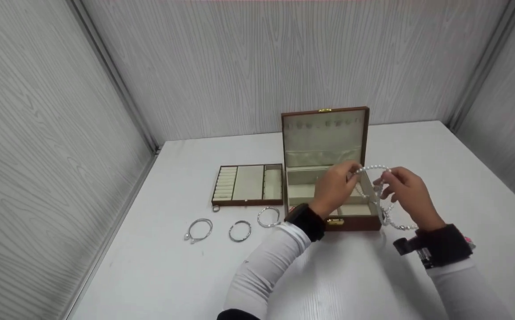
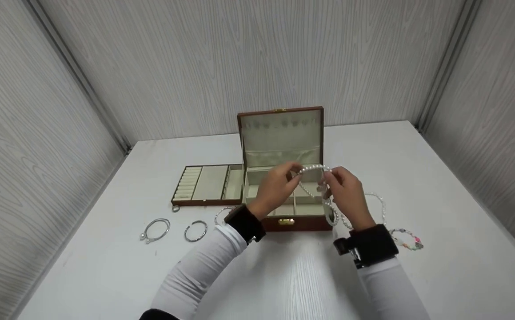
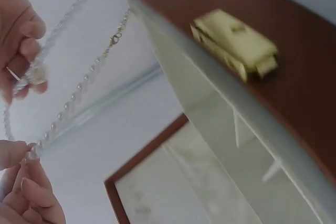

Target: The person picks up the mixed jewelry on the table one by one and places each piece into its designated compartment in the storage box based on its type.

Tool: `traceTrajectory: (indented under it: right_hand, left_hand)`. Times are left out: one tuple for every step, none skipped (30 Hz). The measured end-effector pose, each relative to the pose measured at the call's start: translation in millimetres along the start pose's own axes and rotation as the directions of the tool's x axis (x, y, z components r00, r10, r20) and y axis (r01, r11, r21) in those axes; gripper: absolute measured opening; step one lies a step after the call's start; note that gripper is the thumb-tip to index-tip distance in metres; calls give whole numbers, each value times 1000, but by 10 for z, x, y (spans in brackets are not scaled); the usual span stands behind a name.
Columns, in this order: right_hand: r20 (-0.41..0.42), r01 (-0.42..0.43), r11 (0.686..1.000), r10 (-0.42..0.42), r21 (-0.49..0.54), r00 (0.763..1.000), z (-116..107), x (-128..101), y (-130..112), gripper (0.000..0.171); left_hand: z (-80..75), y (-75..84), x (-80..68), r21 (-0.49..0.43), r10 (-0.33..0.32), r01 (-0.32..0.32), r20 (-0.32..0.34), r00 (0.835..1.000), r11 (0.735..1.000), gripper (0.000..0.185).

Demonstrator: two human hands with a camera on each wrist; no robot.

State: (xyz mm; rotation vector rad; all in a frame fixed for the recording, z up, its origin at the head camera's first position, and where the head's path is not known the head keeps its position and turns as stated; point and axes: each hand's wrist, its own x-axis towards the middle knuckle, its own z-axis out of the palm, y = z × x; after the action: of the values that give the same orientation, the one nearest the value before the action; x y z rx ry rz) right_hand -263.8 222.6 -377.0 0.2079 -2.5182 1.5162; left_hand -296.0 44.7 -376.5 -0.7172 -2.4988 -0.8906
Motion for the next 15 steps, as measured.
traceTrajectory:
  right_hand:
    - [18,2,999,-2,37,1000,11,32,-45,34]
    - [29,5,998,-7,60,1000,24,67,-86,33]
    - [33,16,998,-18,65,999,38,102,-125,32]
    - [34,27,998,-30,62,999,54,140,-159,31]
    - [34,38,998,-40,54,999,71,180,-190,31]
    - [37,49,998,-50,42,998,86,221,-218,31]
    - [37,58,998,-59,33,998,104,263,-242,31]
    - [39,65,998,-66,25,997,123,307,-260,31]
    - [41,67,998,-67,17,997,143,351,-275,30]
    - [46,68,998,-69,19,997,161,395,-293,29]
    - [50,72,997,-74,36,996,178,437,-308,28]
    - [55,75,996,-78,56,995,192,476,-327,24]
    - [55,77,994,-81,80,995,206,515,-344,22]
    - [54,79,992,-85,101,995,217,552,-363,19]
    - [51,85,990,-91,112,995,227,587,-383,16]
  left_hand:
    - [-14,-27,14,-1,-6,6,-11,1000,1000,14]
    - [-26,-54,26,-4,-14,14,-20,1000,1000,15]
    - [-36,-85,34,6,-24,24,-27,999,1000,15]
    - [-46,-116,43,16,-31,32,-37,999,999,16]
    - [-54,-150,51,21,-38,39,-45,998,999,17]
    - [-63,-184,60,24,-47,49,-54,997,999,17]
    - [-71,-220,68,24,-58,60,-62,996,998,17]
    - [-77,-258,76,19,-70,71,-68,995,997,17]
    - [-87,-296,86,21,-81,82,-74,994,996,17]
    - [-95,-335,97,18,-94,96,-82,992,995,17]
    - [-108,-368,106,22,-110,113,-89,990,993,16]
    - [-120,-404,116,22,-124,127,-96,988,992,16]
    - [-134,-439,126,20,-138,141,-103,985,990,16]
    - [-149,-469,133,20,-149,152,-112,982,988,16]
    - [-164,-497,142,28,-157,161,-124,980,986,15]
